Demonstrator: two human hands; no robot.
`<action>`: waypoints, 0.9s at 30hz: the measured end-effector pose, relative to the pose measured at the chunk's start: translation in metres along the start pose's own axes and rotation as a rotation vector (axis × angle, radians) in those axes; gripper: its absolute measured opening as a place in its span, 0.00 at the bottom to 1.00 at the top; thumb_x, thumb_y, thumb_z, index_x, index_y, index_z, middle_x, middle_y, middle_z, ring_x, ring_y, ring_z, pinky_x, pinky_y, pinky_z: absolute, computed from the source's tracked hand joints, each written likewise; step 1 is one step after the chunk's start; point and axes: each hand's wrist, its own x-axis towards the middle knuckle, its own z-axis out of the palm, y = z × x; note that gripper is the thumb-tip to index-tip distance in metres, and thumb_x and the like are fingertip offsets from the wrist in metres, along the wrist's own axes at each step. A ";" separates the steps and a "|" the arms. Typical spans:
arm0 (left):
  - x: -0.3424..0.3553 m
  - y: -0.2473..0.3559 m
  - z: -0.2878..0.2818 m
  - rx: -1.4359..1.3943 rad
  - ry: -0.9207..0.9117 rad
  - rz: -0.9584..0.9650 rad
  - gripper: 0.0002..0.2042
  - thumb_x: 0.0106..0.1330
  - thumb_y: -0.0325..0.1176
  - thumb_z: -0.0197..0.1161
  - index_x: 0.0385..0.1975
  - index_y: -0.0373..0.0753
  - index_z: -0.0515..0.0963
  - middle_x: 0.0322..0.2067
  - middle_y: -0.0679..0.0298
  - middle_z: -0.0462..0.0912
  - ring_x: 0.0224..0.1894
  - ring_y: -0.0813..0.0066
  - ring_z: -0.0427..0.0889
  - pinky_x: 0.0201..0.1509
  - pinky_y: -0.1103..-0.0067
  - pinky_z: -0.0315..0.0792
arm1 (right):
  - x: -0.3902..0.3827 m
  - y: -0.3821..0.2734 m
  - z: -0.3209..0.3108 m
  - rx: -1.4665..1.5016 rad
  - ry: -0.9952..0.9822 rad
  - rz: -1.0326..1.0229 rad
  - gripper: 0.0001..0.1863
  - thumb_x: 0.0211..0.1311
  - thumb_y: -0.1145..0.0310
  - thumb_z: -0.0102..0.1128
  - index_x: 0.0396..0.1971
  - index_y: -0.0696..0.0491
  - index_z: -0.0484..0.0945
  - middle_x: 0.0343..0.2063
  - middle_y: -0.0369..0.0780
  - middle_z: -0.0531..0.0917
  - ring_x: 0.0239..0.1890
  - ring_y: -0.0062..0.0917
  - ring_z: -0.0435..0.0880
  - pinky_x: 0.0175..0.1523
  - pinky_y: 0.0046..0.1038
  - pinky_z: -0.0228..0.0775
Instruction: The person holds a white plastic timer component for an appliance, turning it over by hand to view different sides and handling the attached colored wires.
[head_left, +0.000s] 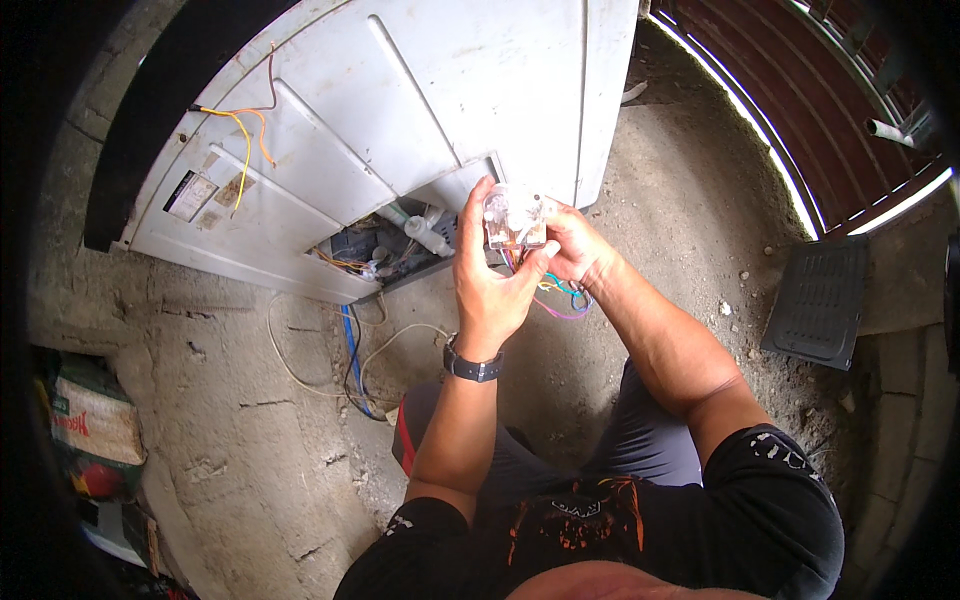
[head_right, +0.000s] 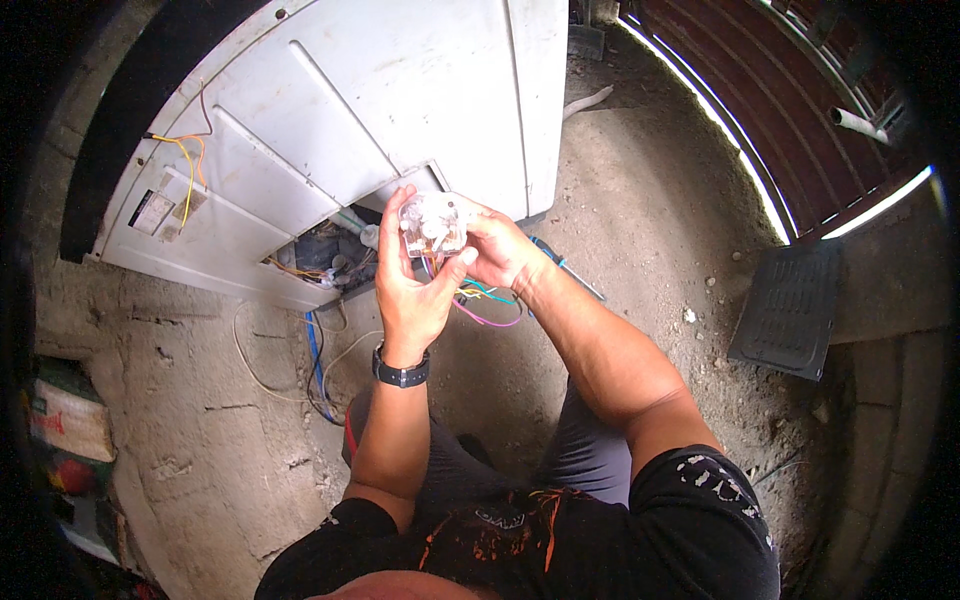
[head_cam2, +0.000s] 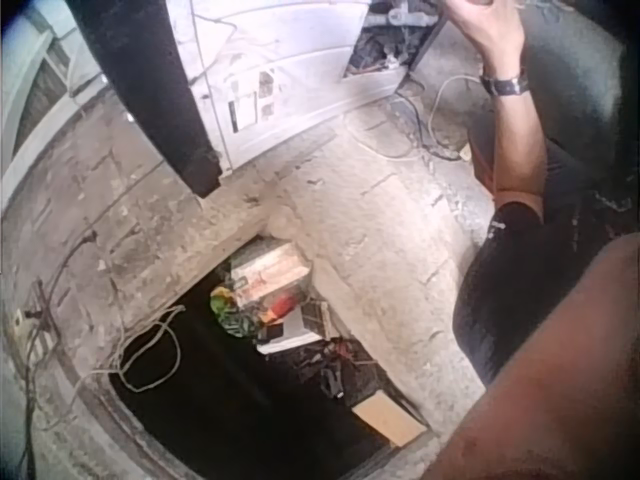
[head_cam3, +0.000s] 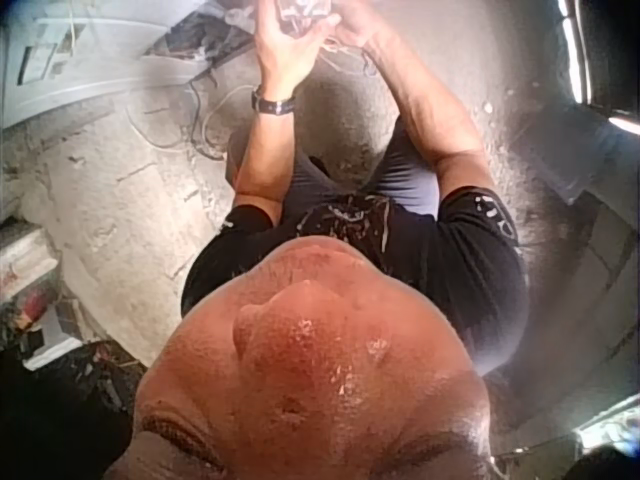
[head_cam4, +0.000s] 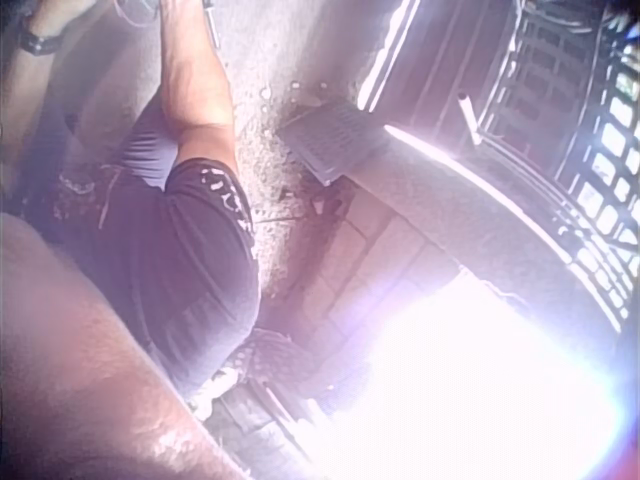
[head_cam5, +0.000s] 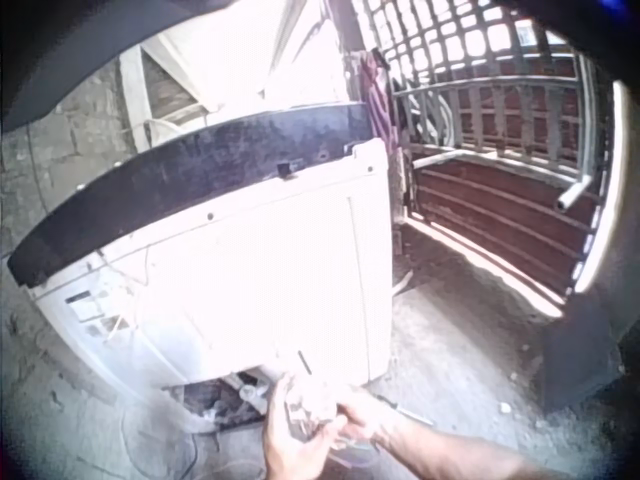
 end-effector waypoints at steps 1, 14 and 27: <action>0.000 0.000 0.000 -0.007 -0.007 0.001 0.45 0.56 0.29 0.79 0.73 0.35 0.57 0.70 0.55 0.65 0.65 0.66 0.71 0.68 0.71 0.70 | 0.000 0.001 -0.003 0.010 -0.005 -0.009 0.24 0.71 0.64 0.61 0.62 0.56 0.73 0.54 0.44 0.82 0.55 0.32 0.82 0.61 0.38 0.76; 0.000 -0.003 0.002 -0.084 -0.016 0.006 0.46 0.56 0.29 0.79 0.73 0.35 0.56 0.71 0.55 0.63 0.68 0.65 0.68 0.71 0.70 0.67 | 0.001 0.005 -0.009 0.065 -0.068 -0.037 0.20 0.70 0.63 0.63 0.58 0.54 0.76 0.48 0.41 0.85 0.46 0.28 0.85 0.47 0.31 0.82; 0.001 0.002 0.002 -0.161 -0.013 -0.063 0.44 0.58 0.26 0.77 0.73 0.35 0.56 0.70 0.57 0.63 0.65 0.67 0.71 0.68 0.71 0.69 | 0.003 -0.002 -0.002 0.123 -0.048 0.063 0.26 0.67 0.60 0.61 0.60 0.57 0.74 0.53 0.43 0.83 0.55 0.33 0.82 0.63 0.39 0.74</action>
